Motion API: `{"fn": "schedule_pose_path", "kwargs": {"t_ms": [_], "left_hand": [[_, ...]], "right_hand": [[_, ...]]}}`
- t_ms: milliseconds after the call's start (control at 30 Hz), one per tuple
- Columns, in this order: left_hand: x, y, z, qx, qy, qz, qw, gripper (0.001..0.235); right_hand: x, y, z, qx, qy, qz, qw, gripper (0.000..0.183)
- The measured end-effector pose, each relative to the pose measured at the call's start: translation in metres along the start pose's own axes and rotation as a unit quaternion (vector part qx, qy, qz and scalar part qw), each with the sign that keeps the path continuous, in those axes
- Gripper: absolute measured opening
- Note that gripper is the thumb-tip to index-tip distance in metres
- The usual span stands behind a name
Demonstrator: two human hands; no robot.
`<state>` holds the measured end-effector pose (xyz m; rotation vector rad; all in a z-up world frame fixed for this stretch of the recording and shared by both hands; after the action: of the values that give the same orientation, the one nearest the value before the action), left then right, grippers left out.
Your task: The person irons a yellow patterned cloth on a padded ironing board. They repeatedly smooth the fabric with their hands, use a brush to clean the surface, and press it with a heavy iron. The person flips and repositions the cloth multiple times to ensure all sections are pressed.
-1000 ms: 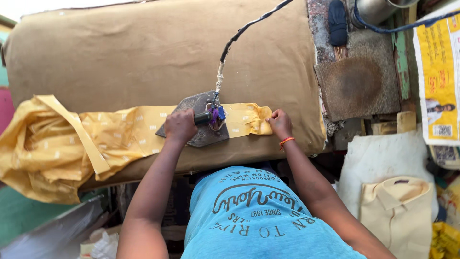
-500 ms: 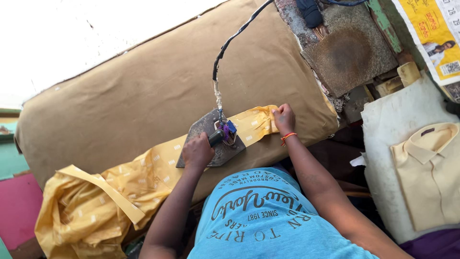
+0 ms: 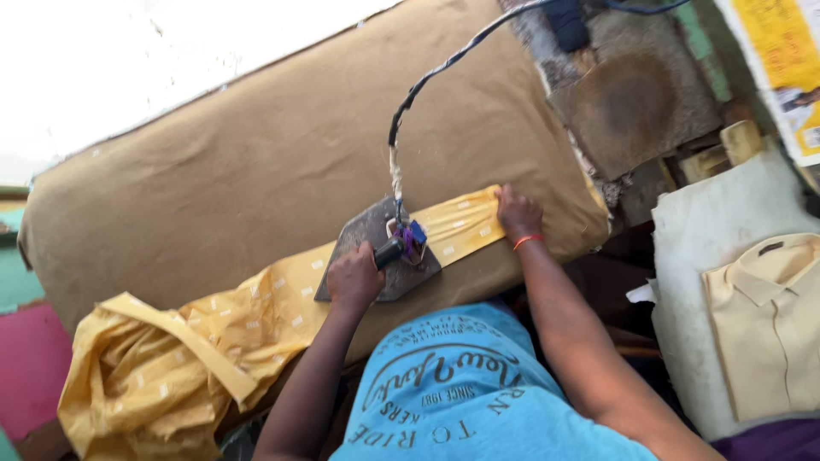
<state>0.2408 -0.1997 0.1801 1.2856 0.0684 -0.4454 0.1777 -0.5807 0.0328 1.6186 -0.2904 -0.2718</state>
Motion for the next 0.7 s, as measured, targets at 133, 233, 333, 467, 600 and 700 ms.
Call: {"fn": "schedule_pose_path", "kwargs": {"t_ms": [133,233,333,467,600,700], "left_hand": [[-0.001,-0.002,-0.003,0.017,0.052,-0.100,0.993,0.026],[0.007,0.003,0.000,-0.001,0.017,-0.152,0.988,0.034],[0.014,0.005,0.004,-0.010,0.026,-0.230,0.973,0.044],[0.015,0.004,0.014,-0.051,0.095,-0.225,0.968,0.049],[0.019,-0.012,0.037,-0.111,0.140,-0.195,0.964,0.055],[0.022,-0.024,0.055,-0.157,0.144,-0.175,0.961,0.058]], "right_hand": [[0.004,0.001,0.002,0.031,0.038,0.002,0.999,0.028],[-0.004,0.004,-0.001,0.030,0.045,0.012,0.998,0.024],[0.000,0.010,-0.005,0.025,0.063,0.021,0.997,0.021],[0.002,0.018,-0.010,0.024,0.045,-0.031,0.998,0.016],[0.001,0.028,-0.009,0.052,0.009,-0.028,0.998,0.034],[0.006,0.032,-0.008,0.039,0.034,0.033,0.998,0.054]]}}
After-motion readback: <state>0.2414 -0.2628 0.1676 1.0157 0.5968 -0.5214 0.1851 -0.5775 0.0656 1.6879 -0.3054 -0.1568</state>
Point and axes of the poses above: each hand's wrist, its own x-axis towards the middle knuckle, its own y-axis out of the back of the hand, z = x × y, the point moved 5 cm from there along x, towards the middle knuckle, and after that the axes turned 6 degrees about y, right-handed, at the moved point
